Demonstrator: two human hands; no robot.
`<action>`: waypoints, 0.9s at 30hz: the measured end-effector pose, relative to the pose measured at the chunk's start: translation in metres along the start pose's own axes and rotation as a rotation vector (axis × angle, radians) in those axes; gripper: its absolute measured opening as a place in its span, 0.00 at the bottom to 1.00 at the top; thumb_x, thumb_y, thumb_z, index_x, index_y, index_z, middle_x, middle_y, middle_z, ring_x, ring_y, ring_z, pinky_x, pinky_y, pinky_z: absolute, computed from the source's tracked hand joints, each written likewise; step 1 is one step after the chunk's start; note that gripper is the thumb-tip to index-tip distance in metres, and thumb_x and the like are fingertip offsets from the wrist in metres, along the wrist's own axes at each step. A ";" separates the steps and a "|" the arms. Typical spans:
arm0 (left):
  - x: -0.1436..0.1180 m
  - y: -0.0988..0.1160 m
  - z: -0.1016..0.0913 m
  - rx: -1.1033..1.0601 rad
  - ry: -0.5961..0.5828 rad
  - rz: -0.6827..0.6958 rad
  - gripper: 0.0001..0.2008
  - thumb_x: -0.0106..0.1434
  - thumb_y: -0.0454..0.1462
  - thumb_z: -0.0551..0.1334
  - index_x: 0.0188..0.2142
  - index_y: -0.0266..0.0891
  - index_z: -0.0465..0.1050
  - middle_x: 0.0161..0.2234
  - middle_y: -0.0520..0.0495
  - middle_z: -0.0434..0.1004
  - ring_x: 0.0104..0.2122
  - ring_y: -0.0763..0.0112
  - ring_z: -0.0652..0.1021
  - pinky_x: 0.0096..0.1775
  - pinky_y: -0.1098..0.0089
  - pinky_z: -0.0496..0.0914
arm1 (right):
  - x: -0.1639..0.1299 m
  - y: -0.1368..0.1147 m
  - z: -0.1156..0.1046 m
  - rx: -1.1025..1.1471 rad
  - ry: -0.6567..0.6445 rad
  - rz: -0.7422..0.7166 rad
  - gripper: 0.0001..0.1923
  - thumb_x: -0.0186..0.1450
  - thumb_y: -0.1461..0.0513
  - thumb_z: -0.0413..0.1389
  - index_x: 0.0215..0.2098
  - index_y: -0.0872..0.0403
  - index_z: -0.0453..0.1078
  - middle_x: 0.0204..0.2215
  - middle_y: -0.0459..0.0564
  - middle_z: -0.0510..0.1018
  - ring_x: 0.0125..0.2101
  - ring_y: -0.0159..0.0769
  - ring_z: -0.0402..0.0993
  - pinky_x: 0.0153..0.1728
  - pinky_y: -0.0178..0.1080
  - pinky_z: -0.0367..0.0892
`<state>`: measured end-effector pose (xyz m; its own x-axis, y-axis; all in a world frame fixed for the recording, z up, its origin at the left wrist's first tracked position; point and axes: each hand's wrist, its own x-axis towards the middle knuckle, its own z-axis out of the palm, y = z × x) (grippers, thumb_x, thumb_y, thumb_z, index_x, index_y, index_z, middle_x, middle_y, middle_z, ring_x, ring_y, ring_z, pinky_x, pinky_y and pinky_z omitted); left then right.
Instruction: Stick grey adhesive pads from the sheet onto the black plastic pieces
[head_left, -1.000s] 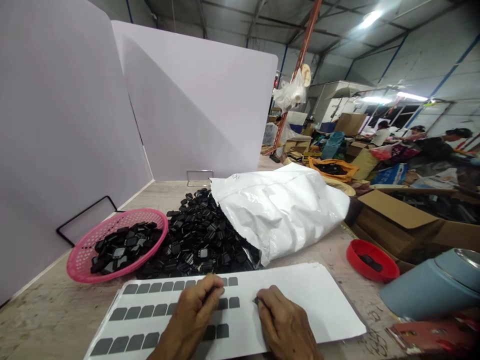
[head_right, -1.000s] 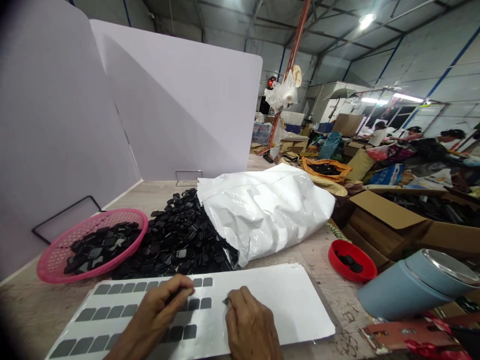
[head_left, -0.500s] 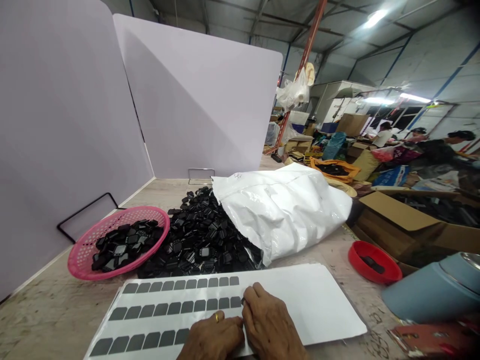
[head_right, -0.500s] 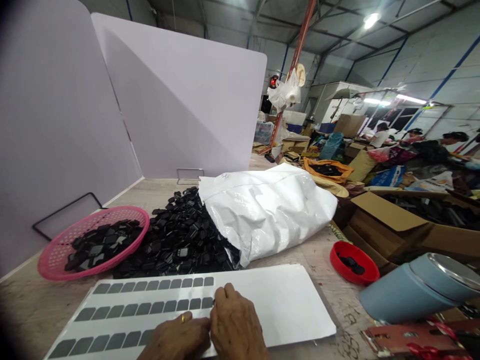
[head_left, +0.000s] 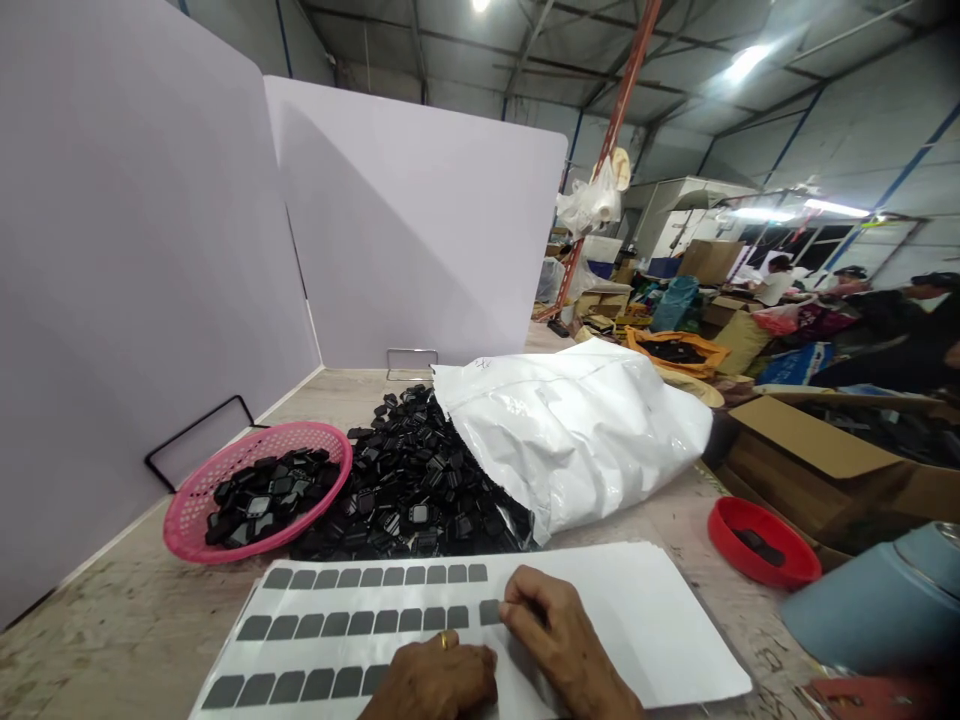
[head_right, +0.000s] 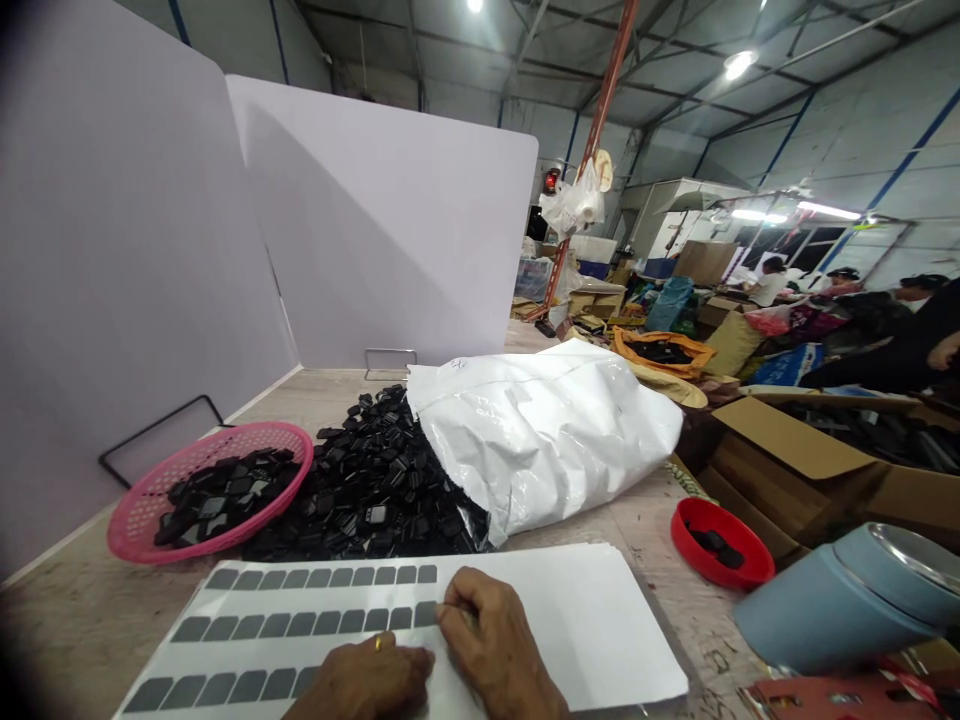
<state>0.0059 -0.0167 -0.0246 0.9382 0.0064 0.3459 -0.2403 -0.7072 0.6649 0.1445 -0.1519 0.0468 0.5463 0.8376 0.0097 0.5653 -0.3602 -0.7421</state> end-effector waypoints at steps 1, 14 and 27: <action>0.001 0.003 -0.009 0.023 -0.009 0.003 0.06 0.63 0.35 0.57 0.29 0.43 0.69 0.25 0.54 0.74 0.23 0.75 0.71 0.30 0.78 0.64 | -0.003 0.003 -0.005 0.111 0.008 0.010 0.10 0.65 0.60 0.50 0.26 0.52 0.60 0.21 0.40 0.64 0.26 0.32 0.62 0.28 0.32 0.56; 0.015 -0.016 -0.189 1.062 0.332 -0.680 0.19 0.68 0.39 0.45 0.48 0.32 0.69 0.47 0.32 0.70 0.45 0.44 0.72 0.42 0.50 0.69 | -0.028 0.030 -0.011 0.353 0.063 0.133 0.16 0.63 0.50 0.49 0.24 0.52 0.60 0.21 0.42 0.60 0.26 0.34 0.57 0.28 0.35 0.54; 0.068 -0.032 -0.074 0.660 -0.048 -0.469 0.18 0.58 0.21 0.46 0.37 0.36 0.70 0.38 0.40 0.71 0.39 0.57 0.70 0.41 0.59 0.65 | -0.031 0.033 -0.004 0.258 0.021 0.089 0.15 0.64 0.51 0.47 0.26 0.52 0.62 0.23 0.44 0.66 0.28 0.37 0.64 0.30 0.35 0.58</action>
<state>0.0590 0.0590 0.0263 0.9180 0.3862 0.0896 0.3632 -0.9098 0.2007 0.1493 -0.1914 0.0245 0.6010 0.7976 -0.0517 0.3396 -0.3134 -0.8868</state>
